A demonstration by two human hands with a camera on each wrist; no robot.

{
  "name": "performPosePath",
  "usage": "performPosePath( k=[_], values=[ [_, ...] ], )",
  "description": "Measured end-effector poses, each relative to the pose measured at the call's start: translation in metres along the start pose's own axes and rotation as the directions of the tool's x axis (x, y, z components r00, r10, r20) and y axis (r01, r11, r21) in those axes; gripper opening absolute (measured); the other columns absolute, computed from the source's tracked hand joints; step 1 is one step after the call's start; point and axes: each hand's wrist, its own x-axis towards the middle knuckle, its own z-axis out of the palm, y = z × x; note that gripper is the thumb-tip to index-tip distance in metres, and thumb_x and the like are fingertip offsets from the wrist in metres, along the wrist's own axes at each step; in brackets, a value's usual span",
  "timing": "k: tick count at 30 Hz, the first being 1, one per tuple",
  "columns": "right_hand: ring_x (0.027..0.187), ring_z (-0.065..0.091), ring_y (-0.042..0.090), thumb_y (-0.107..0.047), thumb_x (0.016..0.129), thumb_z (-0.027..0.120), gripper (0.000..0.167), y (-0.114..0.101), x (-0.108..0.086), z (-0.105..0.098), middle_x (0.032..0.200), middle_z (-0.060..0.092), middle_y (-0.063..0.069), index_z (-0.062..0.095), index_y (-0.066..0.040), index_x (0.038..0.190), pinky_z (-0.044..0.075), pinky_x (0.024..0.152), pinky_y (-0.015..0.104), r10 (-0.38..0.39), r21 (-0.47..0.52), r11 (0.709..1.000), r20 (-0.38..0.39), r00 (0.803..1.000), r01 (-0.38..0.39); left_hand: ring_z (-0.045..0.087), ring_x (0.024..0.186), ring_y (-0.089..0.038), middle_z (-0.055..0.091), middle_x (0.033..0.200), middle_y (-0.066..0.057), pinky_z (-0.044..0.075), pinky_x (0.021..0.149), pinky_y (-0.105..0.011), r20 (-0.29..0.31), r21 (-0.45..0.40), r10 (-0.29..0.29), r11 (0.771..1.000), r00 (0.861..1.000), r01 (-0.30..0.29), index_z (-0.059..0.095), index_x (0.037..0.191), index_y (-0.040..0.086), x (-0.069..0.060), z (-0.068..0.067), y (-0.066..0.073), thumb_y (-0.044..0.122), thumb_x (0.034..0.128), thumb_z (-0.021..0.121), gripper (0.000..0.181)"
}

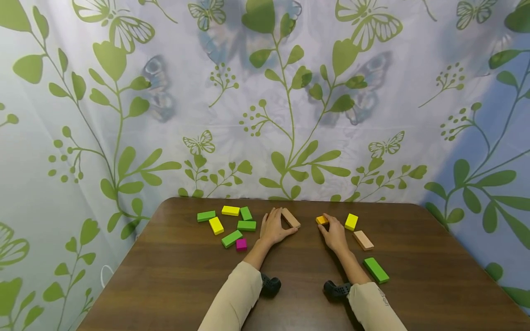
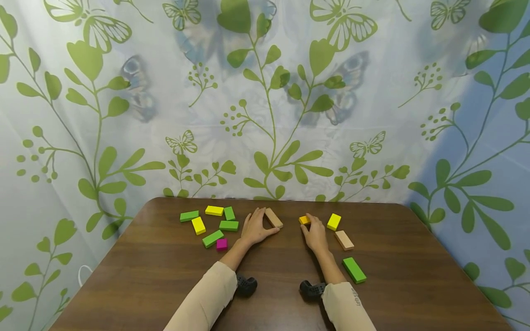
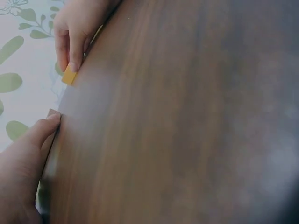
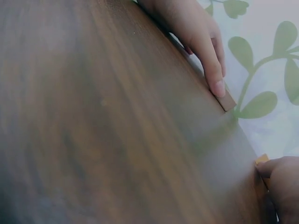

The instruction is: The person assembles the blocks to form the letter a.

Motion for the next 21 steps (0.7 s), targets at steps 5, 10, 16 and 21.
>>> performPosePath(
  k=[5,10,16,21],
  values=[
    [0.114,0.046,0.042,-0.007,0.089,0.061,0.043,-0.002,-0.004,0.001,0.124,0.050,0.029,0.049,0.007,0.128,0.036,0.096,0.053,-0.015,0.026,1.000,-0.054,0.998,0.017,0.037,0.128,-0.027,0.038,0.141,-0.013,0.028,0.105,-0.043,-0.015,-0.047,0.016,0.999,1.000,-0.016,0.034,0.142,0.002,-0.008,-0.002,-0.003,0.058,0.0739,0.068,0.094],
    [0.108,0.051,0.041,-0.008,0.086,0.065,0.042,-0.002,-0.018,0.001,0.119,0.055,0.026,0.054,0.004,0.125,0.040,0.091,0.053,-0.057,0.036,0.998,-0.081,0.995,0.060,0.043,0.123,-0.030,0.035,0.143,-0.013,0.041,0.095,-0.043,-0.013,-0.124,0.044,0.991,0.999,-0.045,0.031,0.144,0.005,-0.020,-0.001,-0.005,0.056,0.0739,0.069,0.095],
    [0.100,0.057,0.033,-0.011,0.082,0.070,0.042,-0.013,-0.043,-0.003,0.114,0.062,0.016,0.060,-0.004,0.122,0.045,0.083,0.051,-0.184,0.094,0.976,-0.110,0.977,0.195,0.042,0.123,-0.030,0.035,0.142,-0.015,0.041,0.095,-0.044,-0.038,-0.196,0.086,0.976,0.996,-0.092,0.031,0.143,0.003,-0.030,-0.006,-0.010,0.051,0.0740,0.072,0.094],
    [0.100,0.059,0.023,-0.015,0.080,0.073,0.042,-0.025,-0.063,-0.006,0.114,0.063,0.005,0.063,-0.009,0.120,0.048,0.081,0.045,-0.320,0.133,0.936,-0.056,0.946,0.325,0.043,0.122,-0.030,0.035,0.142,-0.014,0.041,0.095,-0.044,-0.033,-0.163,0.125,0.978,0.992,-0.129,0.031,0.143,0.003,-0.032,-0.009,-0.015,0.054,0.0740,0.070,0.095]
  ],
)
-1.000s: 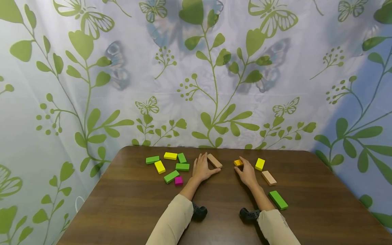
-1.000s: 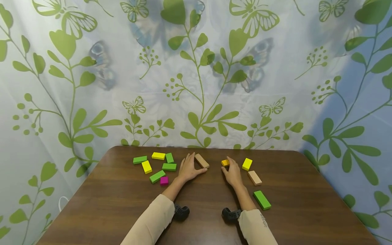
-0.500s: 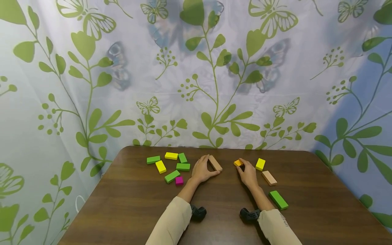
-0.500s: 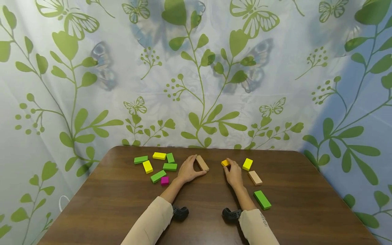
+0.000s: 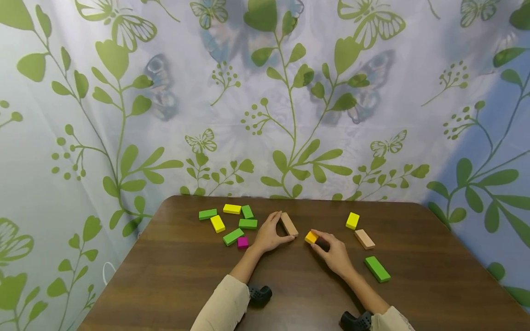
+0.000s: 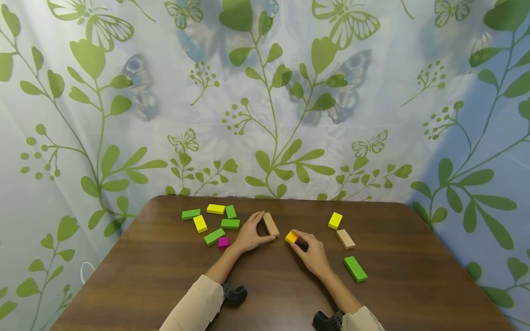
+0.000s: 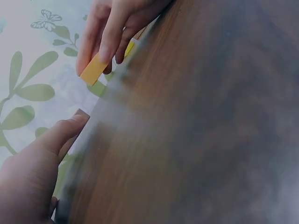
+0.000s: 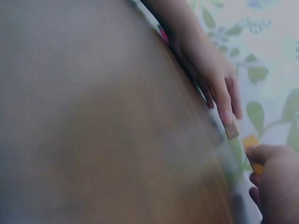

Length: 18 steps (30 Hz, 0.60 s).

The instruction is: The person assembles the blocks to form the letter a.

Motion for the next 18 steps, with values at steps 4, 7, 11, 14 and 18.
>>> performPosePath(
  k=[4,7,11,14,18],
  values=[
    [0.099,0.059,0.015,-0.019,0.081,0.072,0.041,-0.012,-0.007,-0.002,0.116,0.062,-0.003,0.063,-0.013,0.121,0.050,0.081,0.038,-0.093,0.089,0.993,0.149,0.984,0.080,0.042,0.123,-0.031,0.035,0.143,-0.012,0.039,0.096,-0.045,0.041,0.038,0.012,0.999,0.999,-0.014,0.032,0.144,0.005,-0.001,-0.003,-0.001,0.055,0.0741,0.070,0.094],
    [0.100,0.057,0.013,-0.021,0.084,0.069,0.040,-0.016,-0.010,-0.001,0.117,0.061,-0.005,0.062,-0.013,0.123,0.049,0.082,0.036,-0.160,0.144,0.981,0.250,0.955,0.127,0.039,0.126,-0.030,0.036,0.143,-0.011,0.035,0.100,-0.046,0.097,0.089,0.020,0.996,0.995,-0.028,0.033,0.144,0.008,-0.002,-0.004,-0.001,0.057,0.0751,0.067,0.091],
    [0.103,0.055,0.014,-0.023,0.087,0.065,0.039,-0.019,-0.012,0.000,0.116,0.060,-0.006,0.060,-0.013,0.124,0.048,0.083,0.038,-0.207,0.158,0.974,0.330,0.921,0.163,0.029,0.134,-0.023,0.035,0.145,-0.008,0.024,0.107,-0.044,0.194,0.134,0.047,0.988,0.980,-0.073,0.033,0.144,0.012,-0.003,-0.007,-0.001,0.059,0.0776,0.063,0.087],
    [0.105,0.053,0.013,-0.024,0.088,0.065,0.039,-0.020,-0.013,0.000,0.117,0.059,-0.008,0.059,-0.014,0.125,0.047,0.085,0.039,-0.211,0.149,0.975,0.358,0.909,0.167,0.023,0.136,-0.019,0.034,0.146,-0.006,0.017,0.110,-0.043,0.244,0.124,0.080,0.986,0.967,-0.113,0.033,0.144,0.014,-0.003,-0.010,-0.001,0.057,0.0792,0.062,0.084],
    [0.106,0.052,0.012,-0.026,0.084,0.069,0.043,-0.018,-0.014,0.001,0.119,0.059,-0.006,0.060,-0.015,0.124,0.047,0.086,0.040,-0.215,0.145,0.974,0.317,0.924,0.176,0.021,0.137,-0.021,0.031,0.147,-0.006,0.016,0.110,-0.044,0.253,0.076,0.106,0.989,0.962,-0.129,0.028,0.146,0.012,-0.005,-0.011,-0.002,0.056,0.0810,0.060,0.085]
  ],
)
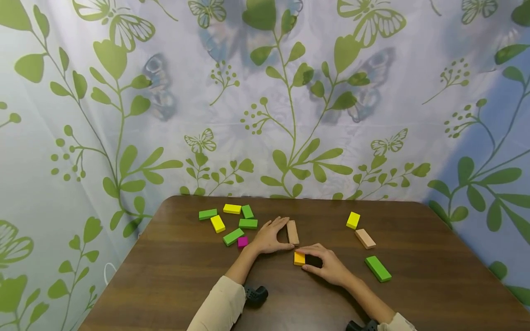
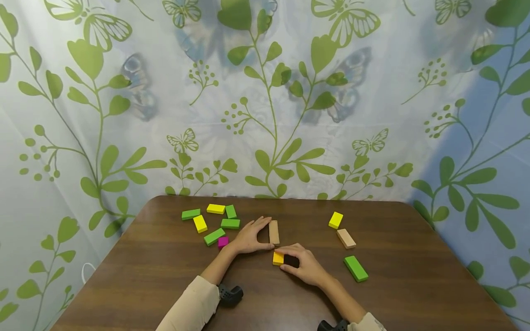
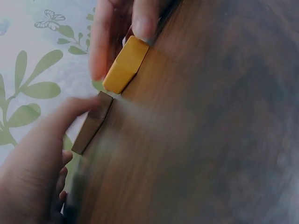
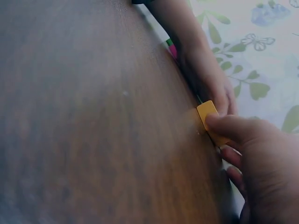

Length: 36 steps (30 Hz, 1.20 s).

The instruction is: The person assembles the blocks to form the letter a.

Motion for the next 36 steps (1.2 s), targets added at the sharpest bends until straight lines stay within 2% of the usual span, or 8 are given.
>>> performPosePath(
  k=[2,6,13,20,28,32,36],
  values=[
    [0.104,0.053,0.012,-0.027,0.080,0.073,0.044,0.002,-0.001,0.000,0.117,0.060,-0.005,0.062,-0.015,0.121,0.047,0.084,0.037,-0.004,-0.008,1.000,-0.052,0.999,0.004,0.022,0.137,-0.021,0.029,0.148,-0.008,0.016,0.110,-0.044,-0.009,-0.039,-0.014,0.999,1.000,0.013,0.026,0.147,0.011,-0.001,0.000,0.000,0.055,0.0839,0.057,0.083],
    [0.095,0.055,0.010,-0.028,0.075,0.077,0.040,0.006,-0.002,0.001,0.108,0.064,-0.007,0.067,-0.016,0.112,0.048,0.077,0.032,0.005,-0.015,1.000,-0.119,0.993,-0.006,0.022,0.137,-0.019,0.031,0.147,-0.007,0.016,0.110,-0.041,-0.013,-0.058,-0.038,0.998,0.999,0.037,0.027,0.147,0.011,-0.001,0.002,-0.001,0.053,0.0903,0.048,0.073],
    [0.094,0.056,0.008,-0.029,0.076,0.076,0.034,0.002,0.008,0.007,0.103,0.065,-0.013,0.070,-0.018,0.107,0.049,0.079,0.032,0.059,-0.003,0.998,-0.108,0.992,-0.060,0.018,0.138,-0.022,0.037,0.144,-0.004,0.015,0.110,-0.045,-0.012,-0.025,0.010,1.000,1.000,-0.011,0.035,0.143,0.009,0.000,0.003,-0.002,0.047,0.0937,0.046,0.063],
    [0.095,0.056,0.008,-0.026,0.075,0.077,0.032,0.001,0.013,0.013,0.102,0.065,-0.011,0.071,-0.017,0.105,0.049,0.079,0.035,0.023,-0.048,0.998,-0.145,0.989,-0.030,0.015,0.139,-0.022,0.033,0.147,-0.002,0.013,0.110,-0.047,0.006,-0.025,-0.008,1.000,1.000,0.008,0.032,0.145,0.010,0.001,0.002,0.002,0.044,0.0944,0.045,0.062],
    [0.092,0.053,0.008,-0.026,0.073,0.079,0.034,0.005,0.016,0.015,0.099,0.063,-0.010,0.071,-0.017,0.105,0.047,0.080,0.036,0.019,-0.067,0.997,-0.186,0.982,-0.032,0.015,0.139,-0.020,0.033,0.147,0.000,0.012,0.110,-0.045,0.019,-0.003,-0.027,1.000,0.999,0.027,0.032,0.145,0.013,0.002,0.002,0.001,0.044,0.0943,0.045,0.061],
    [0.092,0.053,0.007,-0.026,0.074,0.078,0.034,0.006,0.016,0.014,0.099,0.063,-0.010,0.071,-0.017,0.106,0.048,0.079,0.033,0.020,-0.064,0.997,-0.184,0.983,-0.033,0.016,0.138,-0.020,0.033,0.147,-0.001,0.012,0.110,-0.045,0.024,0.009,-0.021,1.000,1.000,0.021,0.032,0.145,0.012,0.002,0.002,0.002,0.045,0.0944,0.044,0.061],
    [0.086,0.052,0.007,-0.026,0.075,0.078,0.034,0.008,0.017,0.014,0.099,0.063,-0.011,0.071,-0.018,0.107,0.048,0.072,0.027,0.030,-0.062,0.997,-0.191,0.981,-0.043,0.019,0.138,-0.020,0.033,0.147,-0.001,0.013,0.110,-0.045,0.023,0.028,-0.011,1.000,1.000,0.011,0.032,0.145,0.012,0.003,0.001,0.001,0.045,0.0944,0.044,0.061]
  ],
)
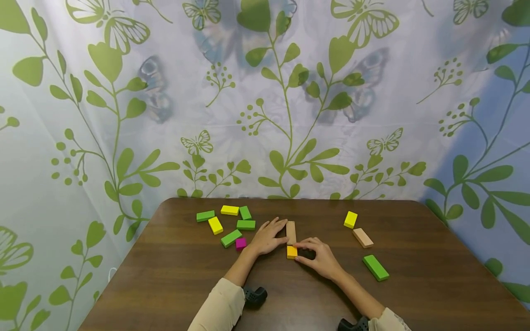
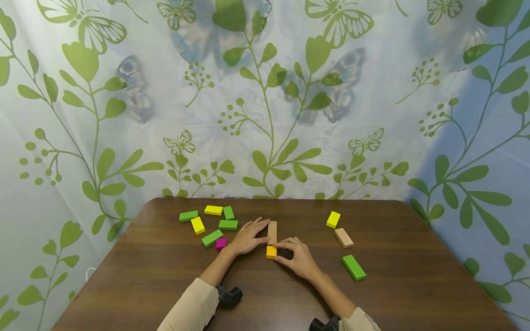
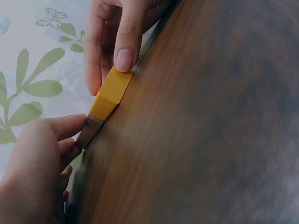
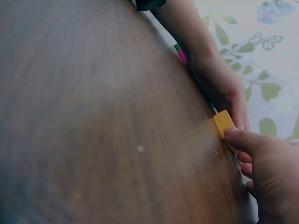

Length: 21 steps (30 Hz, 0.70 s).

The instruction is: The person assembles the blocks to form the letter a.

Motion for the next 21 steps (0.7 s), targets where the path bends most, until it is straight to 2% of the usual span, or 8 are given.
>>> performPosePath(
  k=[6,15,21],
  values=[
    [0.081,0.052,0.010,-0.025,0.075,0.078,0.036,0.0012,0.0037,0.0012,0.099,0.062,-0.007,0.069,-0.017,0.108,0.047,0.066,0.026,-0.012,-0.011,1.000,-0.010,1.000,0.011,0.022,0.137,-0.021,0.034,0.146,-0.005,0.013,0.110,-0.046,-0.009,0.007,0.004,1.000,1.000,-0.003,0.033,0.145,0.011,-0.0001,-0.0003,-0.0007,0.045,0.0940,0.045,0.062],
    [0.098,0.042,0.017,-0.030,0.075,0.078,0.035,0.0030,0.0071,0.0029,0.113,0.054,0.006,0.070,-0.022,0.108,0.039,0.078,0.036,-0.069,-0.065,0.996,-0.013,0.998,0.068,0.023,0.136,-0.022,0.033,0.147,-0.005,0.013,0.109,-0.047,-0.017,-0.027,-0.007,1.000,1.000,0.007,0.029,0.146,0.012,0.0008,0.0018,-0.0009,0.044,0.0932,0.046,0.064],
    [0.099,0.045,0.018,-0.029,0.074,0.078,0.032,0.0032,0.0056,0.0035,0.114,0.057,0.004,0.072,-0.021,0.105,0.041,0.080,0.039,-0.071,-0.082,0.994,-0.016,0.997,0.069,0.021,0.137,-0.022,0.033,0.147,-0.001,0.012,0.110,-0.047,-0.008,-0.016,-0.001,1.000,1.000,0.001,0.030,0.146,0.016,0.0012,0.0027,-0.0006,0.043,0.0941,0.046,0.060]
  ],
)
